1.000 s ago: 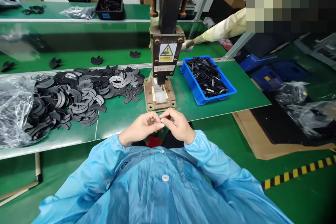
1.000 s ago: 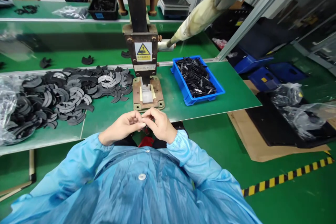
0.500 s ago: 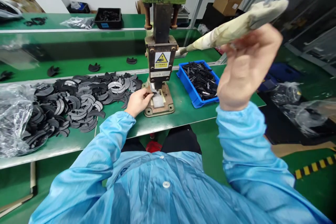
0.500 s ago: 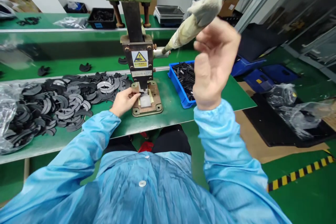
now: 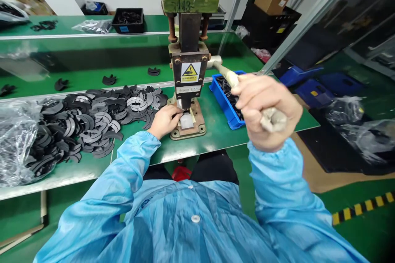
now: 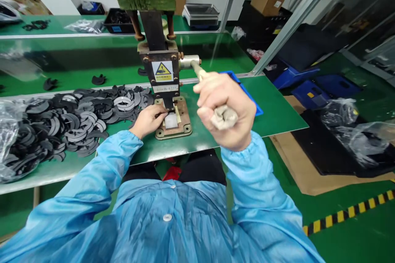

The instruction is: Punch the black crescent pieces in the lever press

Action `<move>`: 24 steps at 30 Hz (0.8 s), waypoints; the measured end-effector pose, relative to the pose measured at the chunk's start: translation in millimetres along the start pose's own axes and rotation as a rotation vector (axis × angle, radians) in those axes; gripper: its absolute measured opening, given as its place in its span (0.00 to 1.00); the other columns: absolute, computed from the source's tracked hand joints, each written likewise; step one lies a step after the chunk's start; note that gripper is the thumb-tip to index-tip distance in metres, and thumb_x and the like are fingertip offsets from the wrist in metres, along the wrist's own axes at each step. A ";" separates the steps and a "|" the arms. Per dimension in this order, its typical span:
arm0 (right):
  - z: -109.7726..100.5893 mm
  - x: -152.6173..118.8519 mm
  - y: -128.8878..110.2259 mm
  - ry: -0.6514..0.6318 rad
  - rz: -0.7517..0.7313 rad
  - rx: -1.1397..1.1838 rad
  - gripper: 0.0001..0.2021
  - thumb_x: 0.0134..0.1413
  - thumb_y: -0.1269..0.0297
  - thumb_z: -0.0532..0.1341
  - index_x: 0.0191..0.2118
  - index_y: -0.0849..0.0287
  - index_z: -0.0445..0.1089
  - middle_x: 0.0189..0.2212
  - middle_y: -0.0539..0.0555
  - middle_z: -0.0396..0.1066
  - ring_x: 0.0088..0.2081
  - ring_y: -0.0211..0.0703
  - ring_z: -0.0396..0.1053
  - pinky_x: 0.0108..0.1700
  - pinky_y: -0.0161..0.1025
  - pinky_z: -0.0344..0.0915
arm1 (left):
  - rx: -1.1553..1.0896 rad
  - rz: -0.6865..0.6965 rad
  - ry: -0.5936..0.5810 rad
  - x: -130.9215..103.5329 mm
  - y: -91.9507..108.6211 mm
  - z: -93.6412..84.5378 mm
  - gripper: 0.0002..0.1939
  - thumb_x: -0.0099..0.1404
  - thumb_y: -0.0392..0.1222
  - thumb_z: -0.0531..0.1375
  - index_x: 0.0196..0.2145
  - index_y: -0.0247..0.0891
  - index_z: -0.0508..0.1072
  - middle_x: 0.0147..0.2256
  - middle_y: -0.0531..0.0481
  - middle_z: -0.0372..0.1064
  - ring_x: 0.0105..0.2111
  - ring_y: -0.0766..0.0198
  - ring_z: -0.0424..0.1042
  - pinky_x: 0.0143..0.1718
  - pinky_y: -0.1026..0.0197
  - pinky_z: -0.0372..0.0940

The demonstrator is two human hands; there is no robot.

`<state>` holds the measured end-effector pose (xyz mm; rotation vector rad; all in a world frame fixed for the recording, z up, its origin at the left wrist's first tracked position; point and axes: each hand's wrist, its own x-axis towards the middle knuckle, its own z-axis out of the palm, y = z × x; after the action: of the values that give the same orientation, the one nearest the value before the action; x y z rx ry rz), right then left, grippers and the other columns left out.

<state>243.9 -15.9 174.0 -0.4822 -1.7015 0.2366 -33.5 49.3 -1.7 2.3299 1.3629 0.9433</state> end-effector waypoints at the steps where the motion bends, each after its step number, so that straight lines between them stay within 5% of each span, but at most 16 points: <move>1: 2.4 -12.8 3.1 0.011 -0.023 -0.018 0.14 0.65 0.51 0.66 0.29 0.49 0.70 0.28 0.47 0.74 0.40 0.44 0.78 0.58 0.59 0.78 | -0.007 0.007 0.013 -1.5 0.8 0.9 0.13 0.77 0.44 0.59 0.46 0.40 0.83 0.49 0.43 0.83 0.51 0.52 0.78 0.59 0.51 0.69; 7: 16.0 -72.6 30.6 0.103 -0.129 -0.092 0.12 0.63 0.58 0.67 0.28 0.50 0.69 0.25 0.45 0.73 0.37 0.43 0.78 0.58 0.62 0.78 | -0.005 0.024 0.007 -5.0 2.6 -4.7 0.14 0.79 0.45 0.57 0.50 0.40 0.82 0.51 0.45 0.83 0.53 0.53 0.78 0.60 0.51 0.69; 17: 21.5 -78.6 37.2 0.156 -0.169 -0.062 0.12 0.65 0.60 0.66 0.30 0.55 0.68 0.28 0.46 0.74 0.40 0.43 0.78 0.60 0.64 0.76 | 0.421 -0.379 0.044 -39.1 -59.4 -86.9 0.16 0.74 0.51 0.61 0.51 0.39 0.80 0.50 0.39 0.80 0.53 0.45 0.76 0.57 0.47 0.68; 20: 24.2 -79.5 37.9 0.185 -0.165 -0.052 0.12 0.64 0.62 0.66 0.29 0.55 0.67 0.27 0.46 0.73 0.40 0.42 0.78 0.61 0.63 0.76 | 0.478 -0.327 -0.039 -24.2 -65.4 -86.2 0.20 0.74 0.51 0.60 0.56 0.37 0.79 0.53 0.37 0.79 0.57 0.43 0.74 0.61 0.45 0.67; 24: 23.7 -80.1 38.3 0.181 -0.154 -0.068 0.12 0.63 0.61 0.67 0.29 0.53 0.67 0.27 0.45 0.74 0.38 0.42 0.78 0.60 0.63 0.76 | 0.530 -0.137 -0.229 29.6 -72.6 -75.3 0.26 0.71 0.39 0.58 0.65 0.36 0.76 0.63 0.37 0.74 0.64 0.43 0.68 0.67 0.44 0.62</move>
<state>237.7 -14.5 82.4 -0.4078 -1.5644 0.0231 -121.7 105.8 27.3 2.5563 1.8084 0.2784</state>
